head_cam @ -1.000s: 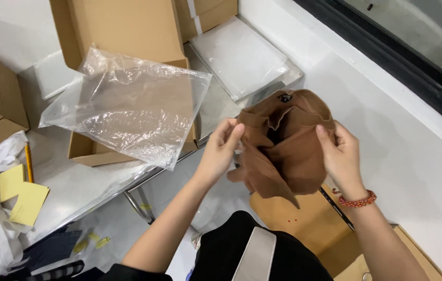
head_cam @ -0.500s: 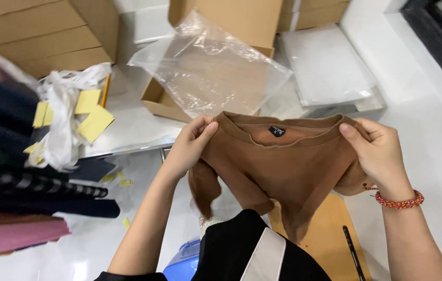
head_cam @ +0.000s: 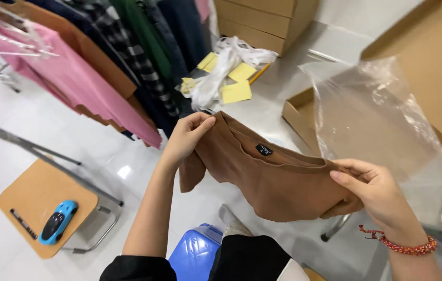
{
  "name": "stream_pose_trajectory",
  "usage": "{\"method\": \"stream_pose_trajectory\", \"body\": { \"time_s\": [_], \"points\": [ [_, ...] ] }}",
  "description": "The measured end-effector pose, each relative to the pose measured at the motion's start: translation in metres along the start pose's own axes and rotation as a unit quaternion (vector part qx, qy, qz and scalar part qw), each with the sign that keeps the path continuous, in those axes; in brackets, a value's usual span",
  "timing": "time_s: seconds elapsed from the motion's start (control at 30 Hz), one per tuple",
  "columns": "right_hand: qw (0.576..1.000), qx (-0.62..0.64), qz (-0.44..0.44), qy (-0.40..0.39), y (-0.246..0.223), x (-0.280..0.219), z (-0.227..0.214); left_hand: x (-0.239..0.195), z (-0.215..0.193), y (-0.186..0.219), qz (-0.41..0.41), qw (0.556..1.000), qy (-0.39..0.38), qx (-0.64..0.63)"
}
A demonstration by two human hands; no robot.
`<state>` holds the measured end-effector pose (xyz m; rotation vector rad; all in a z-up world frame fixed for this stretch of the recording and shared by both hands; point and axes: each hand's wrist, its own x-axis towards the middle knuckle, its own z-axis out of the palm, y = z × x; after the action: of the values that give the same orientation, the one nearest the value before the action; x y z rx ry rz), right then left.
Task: Unpacking a brown shirt from a cardboard box and hanging it on a clothing rack
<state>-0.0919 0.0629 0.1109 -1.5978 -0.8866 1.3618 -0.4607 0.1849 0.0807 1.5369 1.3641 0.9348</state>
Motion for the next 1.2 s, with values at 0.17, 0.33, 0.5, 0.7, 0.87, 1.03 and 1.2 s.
{"method": "stream_pose_trajectory", "body": {
  "time_s": [0.17, 0.33, 0.5, 0.7, 0.87, 1.03, 1.2],
  "points": [
    [0.993, -0.055, -0.082, -0.071, -0.015, 0.066, 0.055, 0.013, -0.044, -0.034, 0.002, 0.989, 0.143, -0.041],
    [0.986, -0.073, -0.103, -0.114, -0.063, 0.111, 0.120, 0.021, -0.095, -0.051, 0.025, 0.965, 0.257, -0.035],
    [0.970, -0.172, -0.122, -0.123, -0.101, 0.166, 0.192, 0.003, -0.157, -0.053, -0.002, 0.964, 0.261, -0.057],
    [0.915, -0.234, -0.195, -0.264, -0.120, 0.256, 0.299, -0.023, -0.228, -0.054, -0.016, 0.957, 0.272, -0.101],
    [0.874, -0.323, -0.129, -0.340, -0.172, 0.222, 0.397, -0.029, -0.253, -0.047, -0.045, 0.903, 0.424, -0.056],
    [0.828, -0.286, -0.259, -0.408, -0.158, 0.260, 0.473, -0.023, -0.268, -0.079, -0.020, 0.850, 0.524, -0.055],
    [0.809, -0.161, -0.360, -0.436, -0.194, 0.252, 0.550, -0.025, -0.287, -0.058, 0.024, 0.850, 0.526, 0.020]
  ]
}}
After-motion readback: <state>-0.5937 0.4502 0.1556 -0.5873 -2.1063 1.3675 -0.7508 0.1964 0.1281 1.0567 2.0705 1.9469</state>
